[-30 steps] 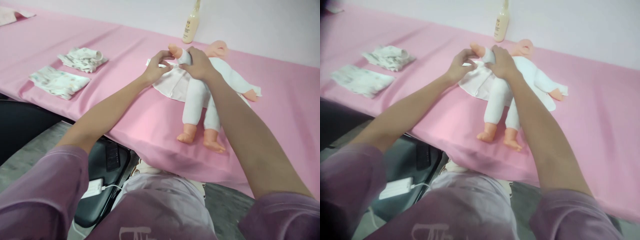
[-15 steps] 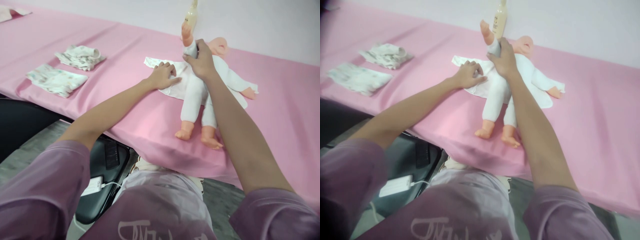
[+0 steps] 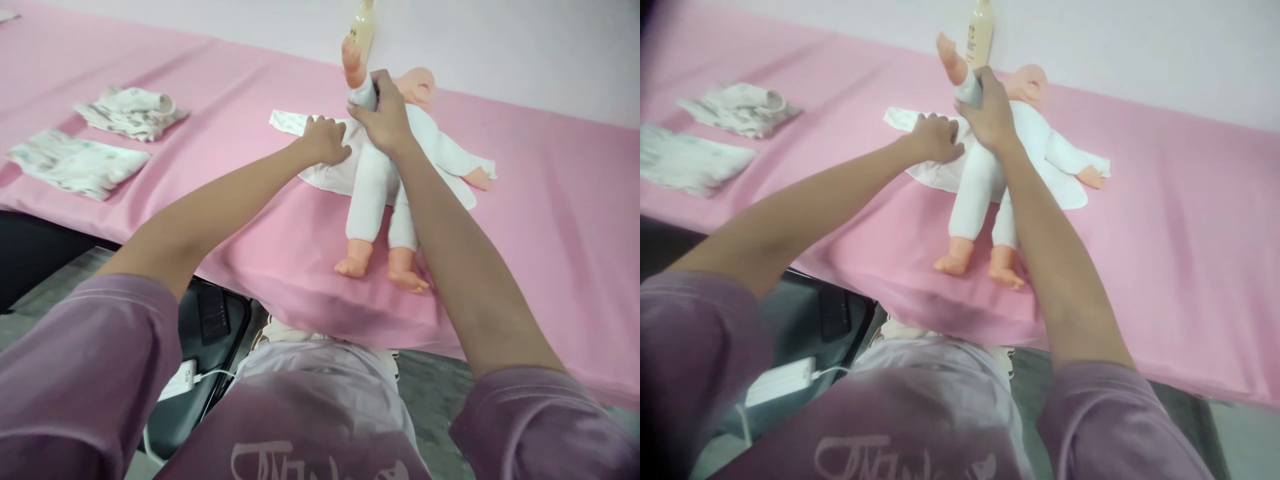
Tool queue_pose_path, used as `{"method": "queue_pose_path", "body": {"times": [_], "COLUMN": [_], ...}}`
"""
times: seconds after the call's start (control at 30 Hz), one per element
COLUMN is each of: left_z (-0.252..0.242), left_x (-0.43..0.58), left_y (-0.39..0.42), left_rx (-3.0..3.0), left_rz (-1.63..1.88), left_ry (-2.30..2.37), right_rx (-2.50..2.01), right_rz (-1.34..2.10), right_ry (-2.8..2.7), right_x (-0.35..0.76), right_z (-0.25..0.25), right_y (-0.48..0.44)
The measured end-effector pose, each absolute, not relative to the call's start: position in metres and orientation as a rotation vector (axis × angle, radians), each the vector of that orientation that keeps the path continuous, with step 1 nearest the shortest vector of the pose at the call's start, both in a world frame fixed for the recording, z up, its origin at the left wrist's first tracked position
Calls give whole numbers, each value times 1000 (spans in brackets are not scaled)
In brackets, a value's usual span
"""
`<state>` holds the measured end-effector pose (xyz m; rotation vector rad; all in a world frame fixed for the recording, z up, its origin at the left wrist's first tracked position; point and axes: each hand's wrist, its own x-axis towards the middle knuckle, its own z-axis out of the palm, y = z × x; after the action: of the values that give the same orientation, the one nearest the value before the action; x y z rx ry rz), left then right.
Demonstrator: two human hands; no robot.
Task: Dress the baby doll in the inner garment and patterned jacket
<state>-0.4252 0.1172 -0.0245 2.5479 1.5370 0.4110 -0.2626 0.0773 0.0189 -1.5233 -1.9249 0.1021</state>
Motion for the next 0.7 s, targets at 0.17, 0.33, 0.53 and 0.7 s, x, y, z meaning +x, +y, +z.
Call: {"method": "queue_pose_path", "body": {"times": [0.17,0.33,0.53,0.7], "left_z": [-11,-3,-2,-12], "left_x": [-427,-429,-436,-437], "left_y": [113,114,113,121], "left_rx": [2593,2513,2382,2295], "left_rz": [217,233,307,375], "left_ry": [1574,1636,1592,1589], "right_rx": [-1497,-1469,-1467,-1446], "right_rz": [91,88,103,96], "right_ry": [-1940,-1915,-1935,-1934], "right_x": [-263,-262,-262,-264], "right_z": [18,16,16,16], "right_y": [75,78,78,74]}}
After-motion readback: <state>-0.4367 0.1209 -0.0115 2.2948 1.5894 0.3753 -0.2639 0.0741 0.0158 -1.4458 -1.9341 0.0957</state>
